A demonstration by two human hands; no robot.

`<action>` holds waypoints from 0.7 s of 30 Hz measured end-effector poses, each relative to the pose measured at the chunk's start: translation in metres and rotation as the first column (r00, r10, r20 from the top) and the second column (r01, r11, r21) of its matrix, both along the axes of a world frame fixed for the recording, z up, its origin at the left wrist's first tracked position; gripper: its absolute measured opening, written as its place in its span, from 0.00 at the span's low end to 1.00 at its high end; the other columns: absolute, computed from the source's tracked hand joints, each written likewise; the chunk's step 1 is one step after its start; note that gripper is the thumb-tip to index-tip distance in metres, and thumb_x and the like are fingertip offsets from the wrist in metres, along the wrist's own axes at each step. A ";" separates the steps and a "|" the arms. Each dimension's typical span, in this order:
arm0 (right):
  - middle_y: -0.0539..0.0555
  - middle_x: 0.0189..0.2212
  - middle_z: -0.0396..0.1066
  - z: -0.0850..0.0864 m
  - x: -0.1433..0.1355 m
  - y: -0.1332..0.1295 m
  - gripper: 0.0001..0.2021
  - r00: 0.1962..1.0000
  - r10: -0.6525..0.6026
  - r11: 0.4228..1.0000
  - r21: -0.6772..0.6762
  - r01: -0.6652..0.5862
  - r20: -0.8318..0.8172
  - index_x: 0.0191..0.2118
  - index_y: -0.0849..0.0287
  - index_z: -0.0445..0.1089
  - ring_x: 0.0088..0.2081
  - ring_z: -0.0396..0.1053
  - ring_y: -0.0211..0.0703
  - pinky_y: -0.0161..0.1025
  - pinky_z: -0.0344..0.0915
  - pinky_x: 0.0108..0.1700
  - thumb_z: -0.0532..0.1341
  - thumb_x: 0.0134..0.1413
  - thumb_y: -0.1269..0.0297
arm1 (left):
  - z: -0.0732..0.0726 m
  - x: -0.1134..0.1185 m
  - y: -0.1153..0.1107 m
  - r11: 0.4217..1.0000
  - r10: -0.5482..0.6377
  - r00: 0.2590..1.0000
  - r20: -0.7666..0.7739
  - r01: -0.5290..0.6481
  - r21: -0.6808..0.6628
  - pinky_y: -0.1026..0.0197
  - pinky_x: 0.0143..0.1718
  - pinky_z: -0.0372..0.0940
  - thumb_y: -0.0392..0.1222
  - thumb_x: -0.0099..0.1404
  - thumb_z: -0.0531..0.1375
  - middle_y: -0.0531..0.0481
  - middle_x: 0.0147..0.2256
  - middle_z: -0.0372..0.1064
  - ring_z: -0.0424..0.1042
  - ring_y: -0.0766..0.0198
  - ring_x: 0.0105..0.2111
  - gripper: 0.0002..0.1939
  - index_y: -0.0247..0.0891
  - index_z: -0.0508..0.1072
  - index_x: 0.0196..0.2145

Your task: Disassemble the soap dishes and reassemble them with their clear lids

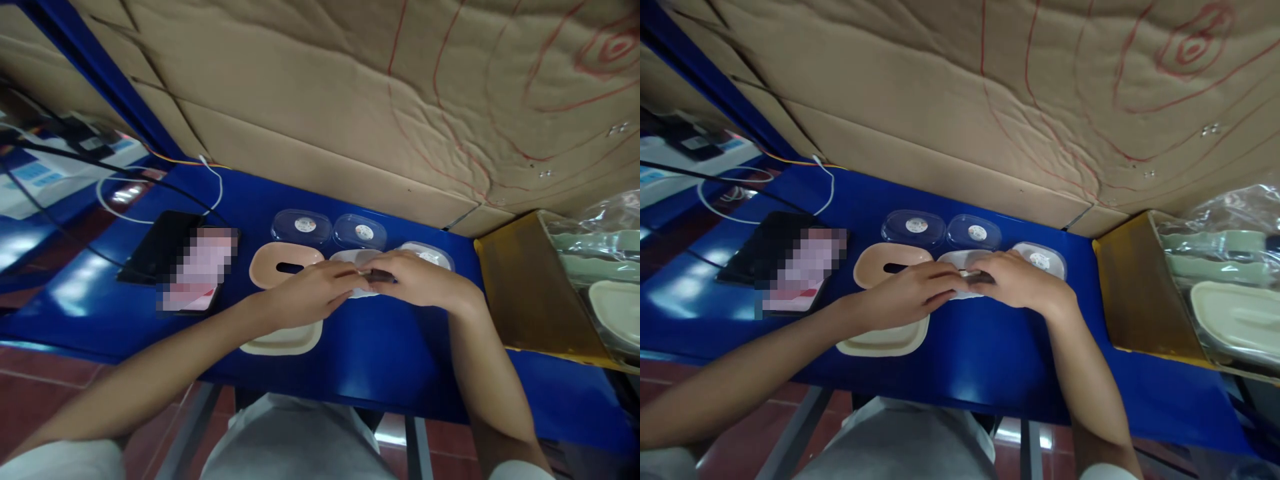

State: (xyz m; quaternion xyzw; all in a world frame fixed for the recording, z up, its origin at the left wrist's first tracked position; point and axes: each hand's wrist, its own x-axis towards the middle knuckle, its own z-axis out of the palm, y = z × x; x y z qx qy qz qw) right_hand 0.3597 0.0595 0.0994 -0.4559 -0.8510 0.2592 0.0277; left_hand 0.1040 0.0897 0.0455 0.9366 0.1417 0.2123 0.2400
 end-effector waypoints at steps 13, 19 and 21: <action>0.52 0.40 0.84 0.000 -0.030 -0.023 0.11 0.994 -0.060 0.996 0.069 0.053 0.091 0.50 0.52 0.76 0.40 0.82 0.50 0.43 0.66 0.42 0.65 0.67 0.73 | 0.004 -0.004 -0.012 0.946 -0.036 0.990 -0.137 0.078 0.314 0.45 0.58 0.68 0.47 0.76 0.66 0.40 0.58 0.75 0.75 0.47 0.58 0.20 0.40 0.73 0.61; 0.55 0.41 0.83 0.005 -0.030 -0.028 0.07 0.990 -0.089 0.996 -0.020 0.092 0.110 0.47 0.55 0.75 0.44 0.82 0.51 0.42 0.66 0.42 0.62 0.71 0.72 | -0.009 -0.003 -0.016 0.900 0.002 0.971 -0.241 0.104 0.424 0.45 0.53 0.67 0.49 0.73 0.69 0.40 0.51 0.78 0.75 0.46 0.52 0.16 0.36 0.79 0.52; 0.56 0.43 0.83 0.008 -0.032 -0.031 0.06 0.989 -0.090 0.995 -0.023 0.094 0.119 0.48 0.55 0.76 0.45 0.81 0.51 0.43 0.67 0.44 0.60 0.74 0.68 | -0.011 -0.002 -0.015 0.892 0.016 0.978 -0.207 0.079 0.445 0.50 0.48 0.68 0.40 0.75 0.67 0.43 0.48 0.79 0.76 0.51 0.49 0.09 0.38 0.79 0.50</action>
